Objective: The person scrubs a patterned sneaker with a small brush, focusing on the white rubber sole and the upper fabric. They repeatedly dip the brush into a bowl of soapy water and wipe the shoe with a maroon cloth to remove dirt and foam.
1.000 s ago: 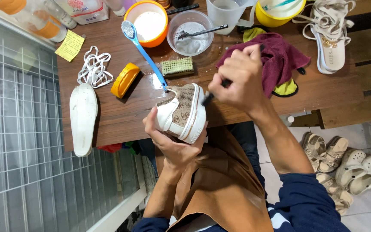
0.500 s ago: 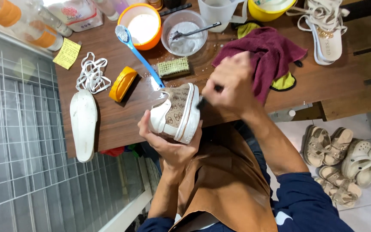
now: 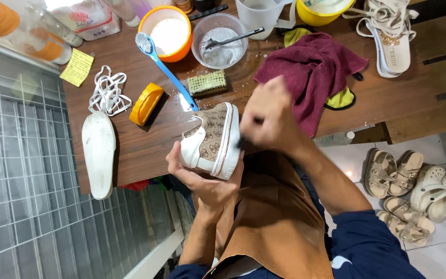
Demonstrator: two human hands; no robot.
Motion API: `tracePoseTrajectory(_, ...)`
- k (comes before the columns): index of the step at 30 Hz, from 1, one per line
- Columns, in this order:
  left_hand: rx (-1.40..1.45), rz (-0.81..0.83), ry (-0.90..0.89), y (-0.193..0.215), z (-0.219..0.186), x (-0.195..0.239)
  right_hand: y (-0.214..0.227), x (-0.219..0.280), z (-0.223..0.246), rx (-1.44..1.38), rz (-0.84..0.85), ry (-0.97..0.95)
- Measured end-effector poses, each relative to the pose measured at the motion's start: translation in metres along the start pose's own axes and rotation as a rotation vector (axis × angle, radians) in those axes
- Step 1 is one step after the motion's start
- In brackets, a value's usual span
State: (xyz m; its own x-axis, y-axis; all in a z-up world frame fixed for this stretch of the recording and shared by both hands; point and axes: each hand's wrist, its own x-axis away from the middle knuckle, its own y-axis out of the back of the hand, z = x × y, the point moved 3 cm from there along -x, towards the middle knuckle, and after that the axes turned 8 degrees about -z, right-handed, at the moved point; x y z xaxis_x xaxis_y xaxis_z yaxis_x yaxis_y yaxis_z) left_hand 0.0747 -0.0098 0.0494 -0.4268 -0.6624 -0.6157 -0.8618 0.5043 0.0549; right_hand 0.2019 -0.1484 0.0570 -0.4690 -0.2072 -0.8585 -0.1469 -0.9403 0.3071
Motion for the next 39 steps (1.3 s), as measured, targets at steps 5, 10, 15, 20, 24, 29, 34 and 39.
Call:
tracePoseTrajectory(5,0.026,0.003,0.024,0.004,0.013,0.003,0.006,-0.009,0.021,-0.026,0.037,-0.069)
tracePoseTrajectory(10,-0.013,-0.011,0.026,0.008,0.003,-0.004,-0.006,0.006,-0.016,0.152,0.044,0.007)
tracePoseTrajectory(15,-0.021,-0.013,-0.001,0.005,0.009,0.002,-0.010,-0.004,0.012,-0.091,0.115,-0.141)
tracePoseTrajectory(20,0.010,0.010,-0.020,0.009,0.016,0.003,-0.008,0.012,-0.013,-0.115,0.120,-0.169)
tracePoseTrajectory(24,0.043,0.023,-0.047,0.011,0.016,0.007,-0.032,0.056,-0.041,-0.125,0.158,-0.201)
tracePoseTrajectory(29,0.050,0.036,-0.075,0.008,0.025,0.010,-0.020,0.034,-0.013,-0.179,0.174,-0.285)
tracePoseTrajectory(34,0.080,0.049,-0.083,0.013,0.021,0.013,-0.022,0.048,-0.026,-0.137,0.193,-0.290)
tracePoseTrajectory(39,0.063,0.055,-0.124,0.007,0.027,0.015,-0.015,0.029,0.011,-0.345,0.192,-0.342)
